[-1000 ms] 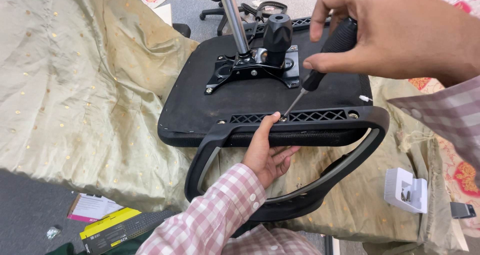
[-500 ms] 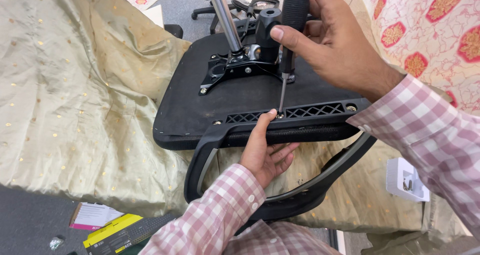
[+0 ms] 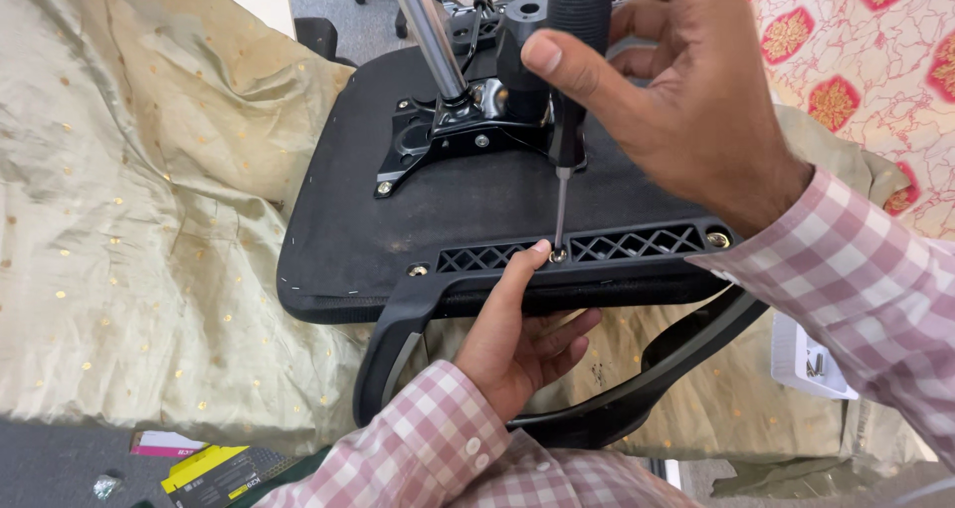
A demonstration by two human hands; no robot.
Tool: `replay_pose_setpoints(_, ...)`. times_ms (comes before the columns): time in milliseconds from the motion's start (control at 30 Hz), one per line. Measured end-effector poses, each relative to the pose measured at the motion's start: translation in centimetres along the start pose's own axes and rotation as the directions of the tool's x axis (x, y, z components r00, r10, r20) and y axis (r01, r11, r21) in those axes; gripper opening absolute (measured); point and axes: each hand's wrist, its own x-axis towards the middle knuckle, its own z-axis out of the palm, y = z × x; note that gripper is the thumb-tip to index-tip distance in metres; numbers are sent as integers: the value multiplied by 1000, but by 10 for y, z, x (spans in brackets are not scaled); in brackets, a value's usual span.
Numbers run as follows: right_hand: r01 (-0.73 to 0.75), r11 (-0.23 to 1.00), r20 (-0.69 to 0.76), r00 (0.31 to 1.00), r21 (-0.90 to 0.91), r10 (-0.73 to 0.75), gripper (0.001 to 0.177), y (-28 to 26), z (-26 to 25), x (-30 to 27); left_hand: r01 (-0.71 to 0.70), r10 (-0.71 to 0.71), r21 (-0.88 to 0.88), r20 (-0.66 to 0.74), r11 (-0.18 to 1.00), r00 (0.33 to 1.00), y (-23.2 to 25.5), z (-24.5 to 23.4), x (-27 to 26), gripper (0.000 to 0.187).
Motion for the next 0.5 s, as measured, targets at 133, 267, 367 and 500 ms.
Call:
replay_pose_setpoints(133,111,987,27,993,119,-115,32,14,2,2,18,-17,13,-4,1000,1000,3,-1,-1,60)
replay_pose_setpoints(267,47,993,109,992,106,-58,30,8,5,13,-21,21,-1,-61,1000,998,-1,0,3,61)
replay_pose_setpoints(367,-72,995,161,985,68,60,36,-12,3,20,-37,34,-84,-32,996,999,-3,-1,7,60)
replay_pose_setpoints(500,-164,986,179,971,30,156,35,-27,8,31,-74,73,-177,-12,981,997,-7,-3,12,48)
